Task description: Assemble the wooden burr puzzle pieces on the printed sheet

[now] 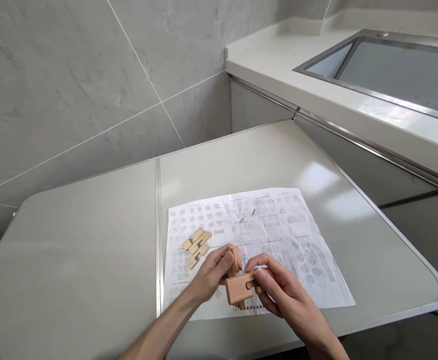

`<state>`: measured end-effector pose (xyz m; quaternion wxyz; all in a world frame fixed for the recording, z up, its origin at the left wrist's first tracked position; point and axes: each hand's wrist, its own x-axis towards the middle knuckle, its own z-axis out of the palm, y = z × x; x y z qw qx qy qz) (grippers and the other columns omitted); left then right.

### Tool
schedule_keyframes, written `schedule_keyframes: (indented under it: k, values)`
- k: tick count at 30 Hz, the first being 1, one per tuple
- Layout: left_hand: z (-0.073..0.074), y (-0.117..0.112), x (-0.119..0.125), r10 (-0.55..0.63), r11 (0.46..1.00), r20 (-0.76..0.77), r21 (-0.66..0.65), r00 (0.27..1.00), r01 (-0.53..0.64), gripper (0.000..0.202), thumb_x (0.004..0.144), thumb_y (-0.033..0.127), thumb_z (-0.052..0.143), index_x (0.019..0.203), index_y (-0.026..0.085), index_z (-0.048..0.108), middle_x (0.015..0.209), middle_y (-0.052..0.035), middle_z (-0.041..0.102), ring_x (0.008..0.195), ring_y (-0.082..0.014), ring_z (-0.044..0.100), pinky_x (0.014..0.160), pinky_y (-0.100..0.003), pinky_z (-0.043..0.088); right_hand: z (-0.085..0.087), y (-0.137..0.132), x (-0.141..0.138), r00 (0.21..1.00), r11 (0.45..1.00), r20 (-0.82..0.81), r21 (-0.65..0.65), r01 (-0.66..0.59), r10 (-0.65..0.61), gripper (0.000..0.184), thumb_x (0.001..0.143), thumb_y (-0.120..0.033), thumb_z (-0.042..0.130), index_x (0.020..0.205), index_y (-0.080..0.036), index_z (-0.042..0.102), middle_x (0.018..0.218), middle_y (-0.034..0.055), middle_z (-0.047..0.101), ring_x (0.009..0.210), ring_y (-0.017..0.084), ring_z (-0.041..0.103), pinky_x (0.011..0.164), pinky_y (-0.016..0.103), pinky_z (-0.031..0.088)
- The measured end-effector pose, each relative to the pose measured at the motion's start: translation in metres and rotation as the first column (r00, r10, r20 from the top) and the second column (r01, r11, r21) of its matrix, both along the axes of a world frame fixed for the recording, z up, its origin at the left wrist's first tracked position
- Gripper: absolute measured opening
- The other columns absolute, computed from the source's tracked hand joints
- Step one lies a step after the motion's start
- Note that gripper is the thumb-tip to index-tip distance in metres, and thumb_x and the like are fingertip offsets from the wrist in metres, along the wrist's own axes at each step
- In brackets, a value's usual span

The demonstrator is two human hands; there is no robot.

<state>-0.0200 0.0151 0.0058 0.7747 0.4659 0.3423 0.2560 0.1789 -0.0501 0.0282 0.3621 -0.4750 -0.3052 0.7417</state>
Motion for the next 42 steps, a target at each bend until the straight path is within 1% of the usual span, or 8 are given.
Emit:
schedule_keyframes:
  k: [10,19,26,31,33,35,38,42]
  values:
    - [-0.001,-0.001,0.0,0.036,0.997,0.032,-0.073,0.999,-0.034,0.061,0.095,0.079,0.055,0.083,0.019,0.053,0.078,0.0016,0.047,0.065,-0.0124,0.041,0.06,-0.024,0.035,0.003,-0.001,-0.013,0.995,0.994,0.036,-0.059,0.091,-0.089,0.051,0.099,-0.072,0.06,0.12,-0.026,0.063,0.066,-0.0047,0.047,0.059,0.014,0.038,0.057,0.027,0.033]
    - [0.002,0.001,-0.001,0.033,0.99,0.09,-0.141,0.995,-0.02,0.056,0.093,0.076,0.063,0.093,0.021,0.054,0.087,-0.0009,0.053,0.069,-0.0143,0.053,0.066,-0.028,0.047,0.001,0.003,-0.024,0.999,0.999,-0.002,0.011,-0.052,0.052,0.042,0.105,-0.067,0.054,0.111,-0.025,0.051,0.071,-0.0056,0.059,0.048,0.008,0.04,0.053,0.026,0.031]
    - [0.006,-0.003,0.001,0.069,0.996,0.045,-0.058,0.997,-0.066,0.065,0.1,0.079,0.043,0.125,0.024,0.066,0.111,-0.0079,0.061,0.089,-0.0211,0.067,0.08,-0.035,0.056,0.0,0.005,-0.027,0.999,0.999,0.017,-0.027,0.031,-0.031,0.045,0.1,-0.069,0.061,0.108,-0.026,0.051,0.065,-0.0075,0.057,0.047,0.009,0.04,0.053,0.026,0.029]
    - [0.006,-0.01,-0.001,0.041,0.997,0.084,0.058,0.996,-0.046,0.085,0.096,0.088,0.03,0.147,0.026,0.056,0.13,-0.0133,0.058,0.114,-0.0301,0.063,0.103,-0.048,0.052,-0.003,0.005,-0.023,0.997,0.995,-0.027,-0.079,0.064,-0.067,0.047,0.098,-0.07,0.064,0.109,-0.025,0.054,0.059,-0.0085,0.051,0.047,0.009,0.034,0.053,0.026,0.022]
    - [0.004,-0.011,-0.001,0.015,0.992,0.096,0.122,0.995,-0.027,0.091,0.09,0.092,0.042,0.153,0.027,0.05,0.137,-0.0151,0.053,0.12,-0.0334,0.06,0.107,-0.053,0.05,-0.003,0.005,-0.021,0.996,0.991,-0.021,-0.111,0.08,-0.082,0.048,0.095,-0.07,0.068,0.11,-0.025,0.057,0.059,-0.008,0.051,0.048,0.01,0.035,0.054,0.026,0.022]
    - [0.0,-0.012,-0.001,-0.004,0.982,0.095,0.191,0.995,-0.014,0.105,0.075,0.09,0.069,0.157,0.028,0.043,0.146,-0.0167,0.046,0.121,-0.0355,0.059,0.107,-0.054,0.05,-0.003,0.006,-0.02,0.994,0.985,-0.018,-0.139,0.1,-0.104,0.051,0.093,-0.071,0.07,0.112,-0.025,0.059,0.059,-0.0075,0.05,0.049,0.011,0.035,0.054,0.026,0.023]
    - [-0.005,-0.011,0.0,0.01,0.957,0.069,0.289,0.998,-0.03,0.128,0.05,0.069,0.1,0.157,0.031,0.04,0.153,-0.0175,0.039,0.129,-0.0396,0.054,0.106,-0.054,0.052,-0.004,0.006,-0.019,0.99,0.979,-0.043,-0.158,0.129,-0.137,0.053,0.092,-0.073,0.07,0.113,-0.025,0.061,0.059,-0.007,0.05,0.05,0.011,0.034,0.053,0.026,0.024]
    - [-0.009,-0.009,0.006,0.11,0.888,-0.007,0.45,0.994,-0.095,0.106,0.06,0.058,0.099,0.148,0.027,0.05,0.142,-0.0162,0.051,0.129,-0.038,0.054,0.111,-0.055,0.046,-0.009,0.006,-0.016,0.993,0.985,-0.043,-0.143,0.099,-0.106,0.052,0.092,-0.072,0.071,0.114,-0.026,0.06,0.065,-0.0054,0.057,0.05,0.01,0.038,0.052,0.025,0.026]
